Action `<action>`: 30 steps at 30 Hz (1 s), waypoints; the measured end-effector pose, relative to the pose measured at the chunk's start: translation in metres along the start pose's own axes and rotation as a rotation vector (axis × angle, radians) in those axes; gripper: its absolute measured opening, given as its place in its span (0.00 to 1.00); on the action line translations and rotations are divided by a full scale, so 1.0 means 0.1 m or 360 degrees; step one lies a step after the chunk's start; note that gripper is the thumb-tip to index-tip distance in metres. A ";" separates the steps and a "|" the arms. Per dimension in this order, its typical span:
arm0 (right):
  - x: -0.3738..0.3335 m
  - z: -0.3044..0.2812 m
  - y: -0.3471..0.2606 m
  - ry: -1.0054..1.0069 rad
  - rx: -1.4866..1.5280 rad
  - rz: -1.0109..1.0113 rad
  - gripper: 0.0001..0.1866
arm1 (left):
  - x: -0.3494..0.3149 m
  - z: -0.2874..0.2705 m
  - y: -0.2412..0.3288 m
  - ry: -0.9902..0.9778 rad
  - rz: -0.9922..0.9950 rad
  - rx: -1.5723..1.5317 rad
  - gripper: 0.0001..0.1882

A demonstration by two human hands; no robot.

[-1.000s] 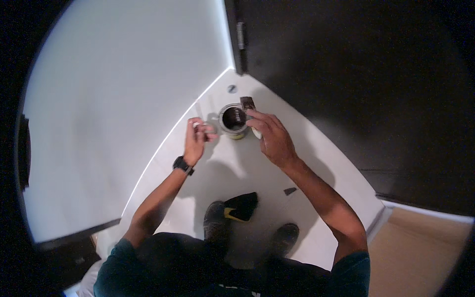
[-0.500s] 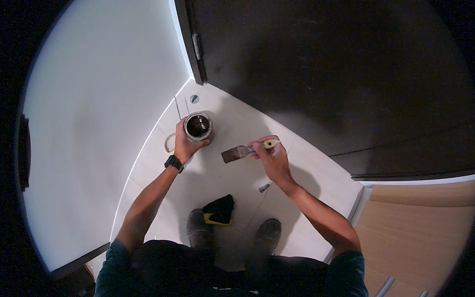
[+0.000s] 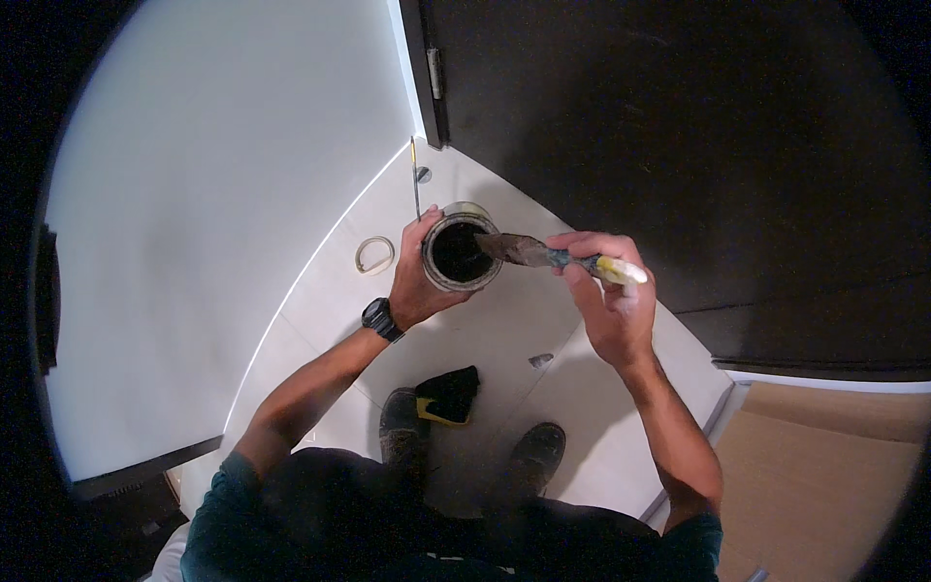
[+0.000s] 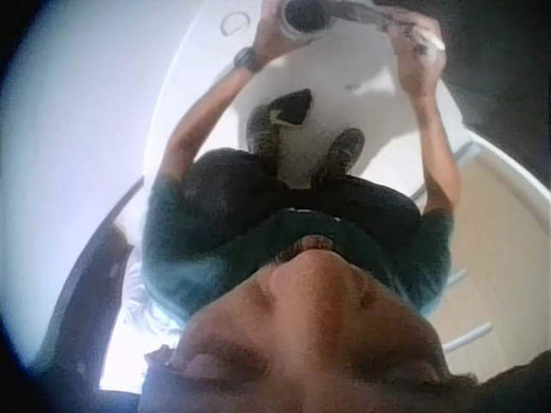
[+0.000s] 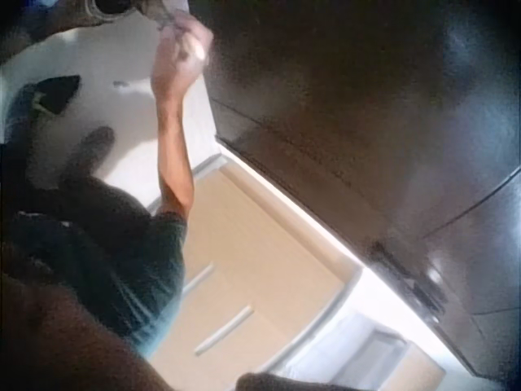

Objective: The person wipes a door with a yellow cloth, applies paint to small areas using a brush, and mixes paint by pouring liquid from a can into another container and stirring it.

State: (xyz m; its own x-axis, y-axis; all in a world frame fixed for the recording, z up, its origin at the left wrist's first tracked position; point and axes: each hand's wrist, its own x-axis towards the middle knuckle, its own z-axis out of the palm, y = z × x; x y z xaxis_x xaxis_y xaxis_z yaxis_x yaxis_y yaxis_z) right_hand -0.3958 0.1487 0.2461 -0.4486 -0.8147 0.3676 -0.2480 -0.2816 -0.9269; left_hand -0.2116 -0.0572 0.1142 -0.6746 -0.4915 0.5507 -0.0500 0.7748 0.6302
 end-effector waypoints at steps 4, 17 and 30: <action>0.08 0.00 -0.22 -0.0211 -0.0573 -0.0449 0.13 | 0.11 -0.01 0.19 0.0111 0.0060 -0.0223 0.60; 0.22 0.27 -0.05 -0.0526 -0.1045 -0.0513 0.19 | 0.20 -0.09 0.39 -0.0122 0.0013 -0.0306 0.58; 0.28 0.54 -0.18 -0.0672 -0.1095 -0.0408 0.26 | 0.21 -0.14 0.35 -0.0239 -0.0061 -0.0393 0.59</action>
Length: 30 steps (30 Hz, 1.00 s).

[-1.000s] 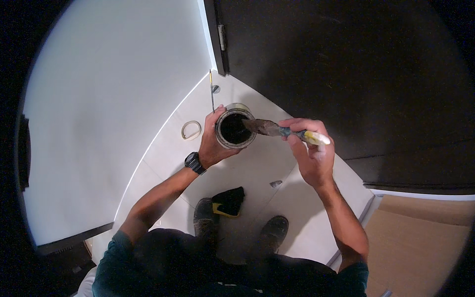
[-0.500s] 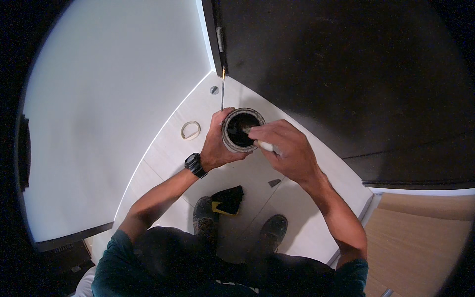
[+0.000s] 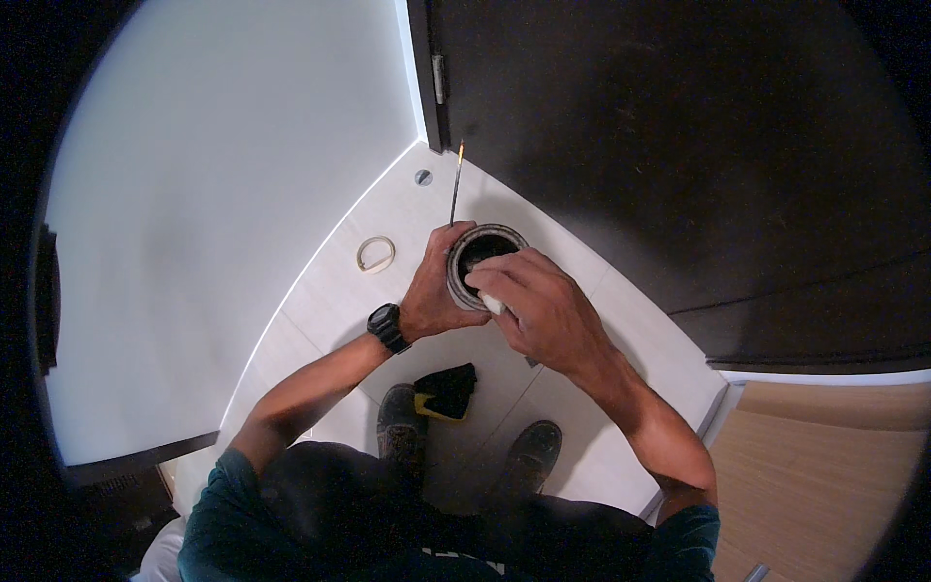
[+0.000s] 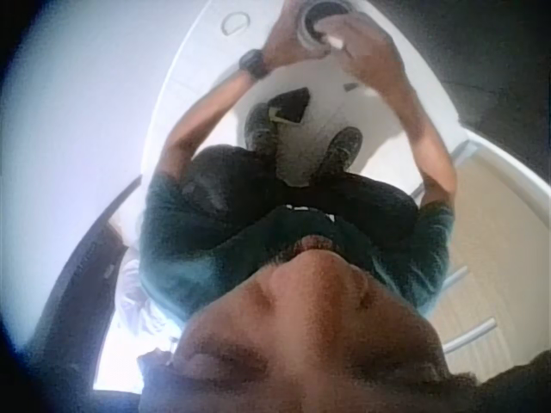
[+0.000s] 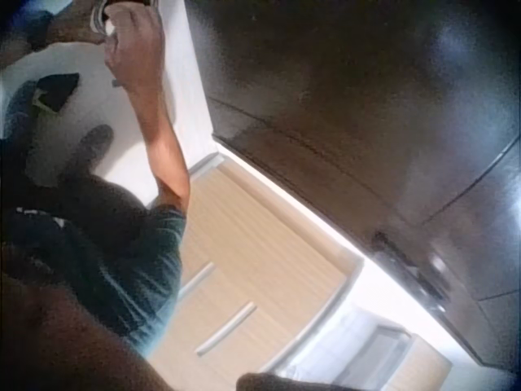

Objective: The person wipes a door with a yellow cloth, applies paint to small areas using a brush, and mixes paint by pouring liquid from a can into another container and stirring it.

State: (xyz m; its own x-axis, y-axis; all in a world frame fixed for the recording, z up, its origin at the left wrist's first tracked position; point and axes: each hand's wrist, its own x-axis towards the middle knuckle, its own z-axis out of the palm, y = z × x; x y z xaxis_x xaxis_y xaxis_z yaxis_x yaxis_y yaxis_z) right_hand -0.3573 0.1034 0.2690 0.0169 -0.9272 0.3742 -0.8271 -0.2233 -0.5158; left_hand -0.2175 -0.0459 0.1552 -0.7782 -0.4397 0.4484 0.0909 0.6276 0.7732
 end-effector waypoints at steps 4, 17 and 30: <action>-0.06 -0.03 -0.12 -0.0104 -0.0069 -0.0036 0.26 | -0.03 0.00 0.01 0.0033 0.0005 -0.0047 0.60; -0.10 -0.32 -0.25 -0.0133 0.0216 -0.0197 0.17 | -0.08 -0.02 0.04 0.0005 0.0080 -0.0421 0.61; 0.05 -0.26 0.05 -0.0272 -0.0656 -0.0113 0.15 | -0.18 0.04 0.39 -0.0780 0.0052 -0.0263 0.55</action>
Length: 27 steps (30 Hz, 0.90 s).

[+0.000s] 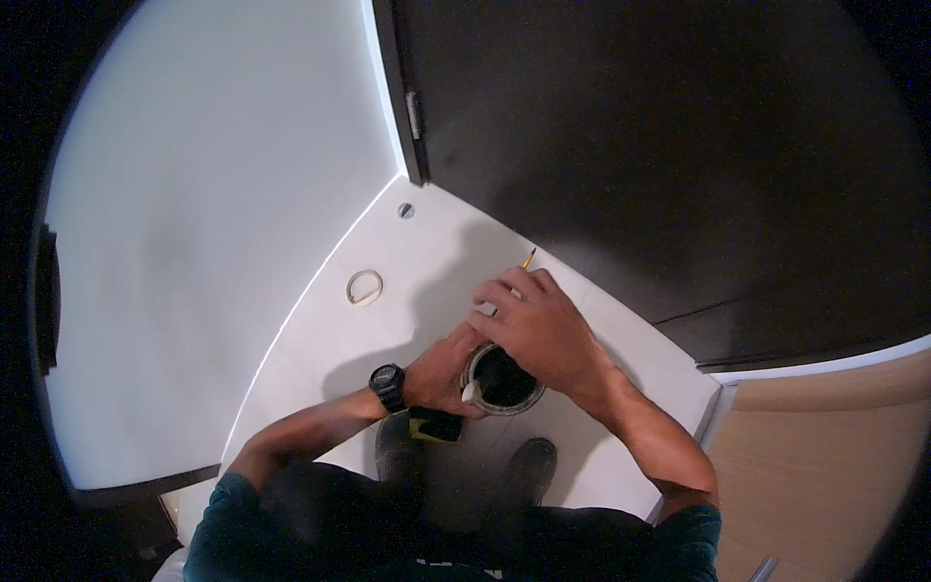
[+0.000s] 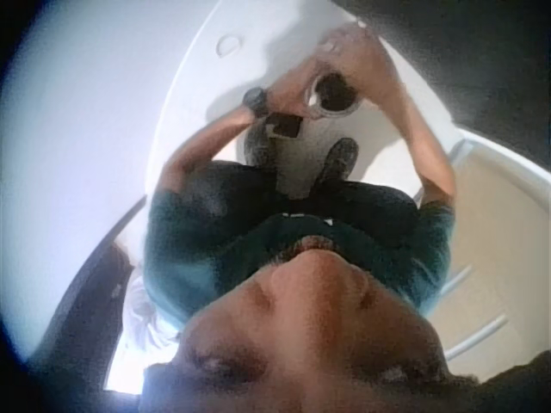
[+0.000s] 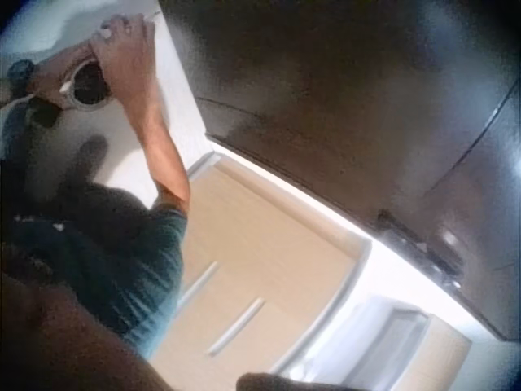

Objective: The person wipes a door with a yellow cloth, applies paint to small areas using a brush, and mixes paint by pouring liquid from a can into another container and stirring it.

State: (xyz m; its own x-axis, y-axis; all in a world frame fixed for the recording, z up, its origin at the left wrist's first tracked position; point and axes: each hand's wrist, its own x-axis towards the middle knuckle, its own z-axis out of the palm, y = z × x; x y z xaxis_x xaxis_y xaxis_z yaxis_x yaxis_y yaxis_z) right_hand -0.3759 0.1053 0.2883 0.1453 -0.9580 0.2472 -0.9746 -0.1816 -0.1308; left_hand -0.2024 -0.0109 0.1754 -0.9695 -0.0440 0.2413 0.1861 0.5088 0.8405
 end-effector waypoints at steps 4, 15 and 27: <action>-0.04 0.04 0.07 -0.0099 -0.0088 -0.0071 0.12 | 0.01 -0.03 0.02 -0.0112 -0.0110 -0.0030 0.57; -0.16 -0.53 0.39 0.0919 0.0643 0.0539 0.07 | 0.03 -0.05 0.03 0.0282 -0.0061 -0.0167 0.59; -0.39 -0.50 0.17 0.1109 0.0860 0.0367 0.09 | 0.13 -0.23 0.10 0.0805 0.0024 0.0026 0.68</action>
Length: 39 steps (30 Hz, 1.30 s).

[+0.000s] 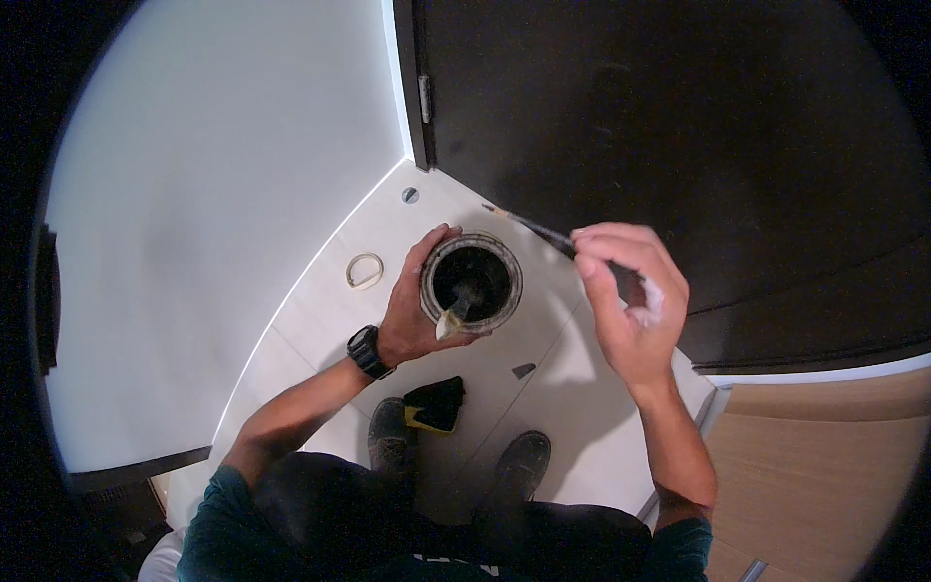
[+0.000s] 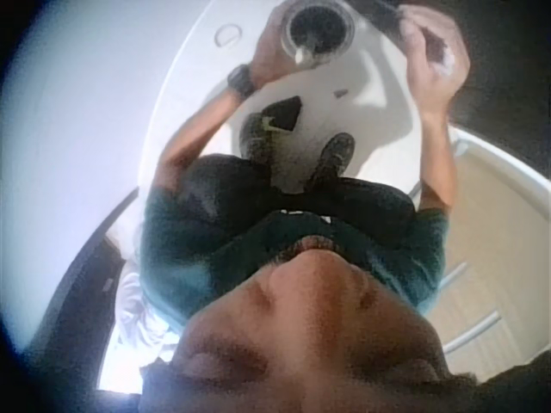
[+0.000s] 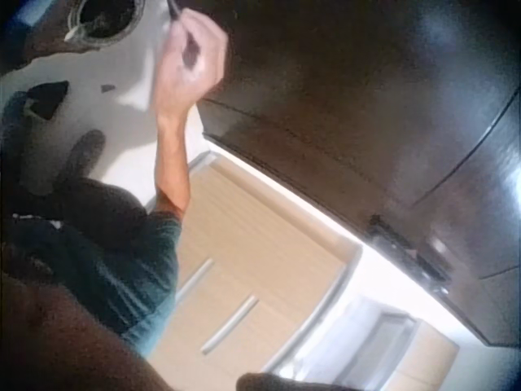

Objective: The person wipes a door with a yellow cloth, applies paint to small areas using a brush, and mixes paint by pouring liquid from a can into another container and stirring it.

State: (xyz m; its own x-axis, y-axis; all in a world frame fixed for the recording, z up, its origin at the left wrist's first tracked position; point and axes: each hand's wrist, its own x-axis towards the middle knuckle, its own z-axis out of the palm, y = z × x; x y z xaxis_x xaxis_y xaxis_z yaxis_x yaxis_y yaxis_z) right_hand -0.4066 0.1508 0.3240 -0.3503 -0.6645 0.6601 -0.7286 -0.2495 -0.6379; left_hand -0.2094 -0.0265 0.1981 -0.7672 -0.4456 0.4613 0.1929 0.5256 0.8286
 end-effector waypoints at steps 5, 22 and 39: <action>-0.11 0.36 0.32 0.0247 0.1056 0.1118 0.10 | 0.00 0.01 0.19 -0.0338 0.0015 -0.0375 0.63; -0.22 0.19 0.19 -0.0080 -0.0059 0.0155 0.21 | 0.06 0.13 0.39 -0.0103 0.0007 -0.0254 0.62; -0.28 0.38 -0.22 -0.0689 -0.0696 -0.0398 0.18 | 0.01 0.06 0.18 0.0090 0.0195 0.0101 0.63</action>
State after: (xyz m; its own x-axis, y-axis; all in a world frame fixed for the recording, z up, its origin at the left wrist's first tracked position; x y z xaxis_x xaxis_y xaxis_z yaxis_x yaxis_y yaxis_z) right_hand -0.3585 0.1482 0.3045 0.0618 -0.8694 0.4902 -0.9609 -0.1846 -0.2063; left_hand -0.2103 -0.0124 0.2116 -0.7043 -0.4145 0.5763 0.2425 0.6225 0.7441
